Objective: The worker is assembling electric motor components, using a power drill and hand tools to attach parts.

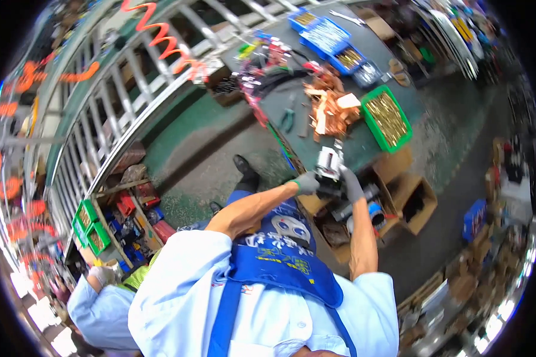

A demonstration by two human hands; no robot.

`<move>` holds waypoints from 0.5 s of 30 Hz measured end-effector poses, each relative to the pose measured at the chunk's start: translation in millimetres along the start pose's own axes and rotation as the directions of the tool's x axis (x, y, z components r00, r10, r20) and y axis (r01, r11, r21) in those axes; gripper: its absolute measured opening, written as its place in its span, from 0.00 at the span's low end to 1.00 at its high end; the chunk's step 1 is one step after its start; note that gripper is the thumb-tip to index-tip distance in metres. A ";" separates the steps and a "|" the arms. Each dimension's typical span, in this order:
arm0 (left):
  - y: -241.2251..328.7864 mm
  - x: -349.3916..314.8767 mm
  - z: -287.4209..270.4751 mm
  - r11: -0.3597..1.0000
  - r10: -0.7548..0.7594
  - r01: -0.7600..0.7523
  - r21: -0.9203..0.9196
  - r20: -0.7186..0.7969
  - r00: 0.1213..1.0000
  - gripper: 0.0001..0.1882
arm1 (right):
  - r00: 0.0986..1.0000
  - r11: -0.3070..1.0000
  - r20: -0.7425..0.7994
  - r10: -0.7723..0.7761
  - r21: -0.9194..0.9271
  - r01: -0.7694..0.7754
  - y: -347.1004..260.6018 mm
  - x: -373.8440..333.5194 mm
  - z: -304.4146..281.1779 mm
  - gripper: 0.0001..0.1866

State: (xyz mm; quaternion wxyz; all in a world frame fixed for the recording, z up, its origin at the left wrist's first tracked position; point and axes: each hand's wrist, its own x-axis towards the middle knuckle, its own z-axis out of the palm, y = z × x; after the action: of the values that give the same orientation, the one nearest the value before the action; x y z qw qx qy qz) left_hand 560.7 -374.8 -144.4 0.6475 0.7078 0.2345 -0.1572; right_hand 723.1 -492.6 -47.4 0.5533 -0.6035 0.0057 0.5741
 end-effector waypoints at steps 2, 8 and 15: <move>77.5 -6.9 -21.3 0.507 0.306 -0.602 0.616 0.524 0.795 0.22 | 0.990 0.948 0.050 0.132 0.286 -0.140 -4.5 -20.3 -10.4 0.27; 64.6 -37.9 -48.5 0.504 0.208 -0.468 0.726 0.423 0.882 0.08 | 0.984 0.985 0.177 0.008 0.165 -0.038 -47.5 -64.8 93.7 0.32; 123.0 -173.7 -141.2 0.990 -0.111 0.111 0.087 -0.005 0.994 0.20 | 0.940 0.936 0.288 0.183 0.243 -0.256 -16.7 -13.6 105.1 0.33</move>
State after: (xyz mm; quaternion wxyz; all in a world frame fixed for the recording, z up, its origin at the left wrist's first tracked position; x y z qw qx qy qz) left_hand 469.2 -263.6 66.5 0.6061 0.7215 0.2664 -0.2028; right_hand 657.1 -423.8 1.8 0.5598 -0.4348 0.0809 0.7007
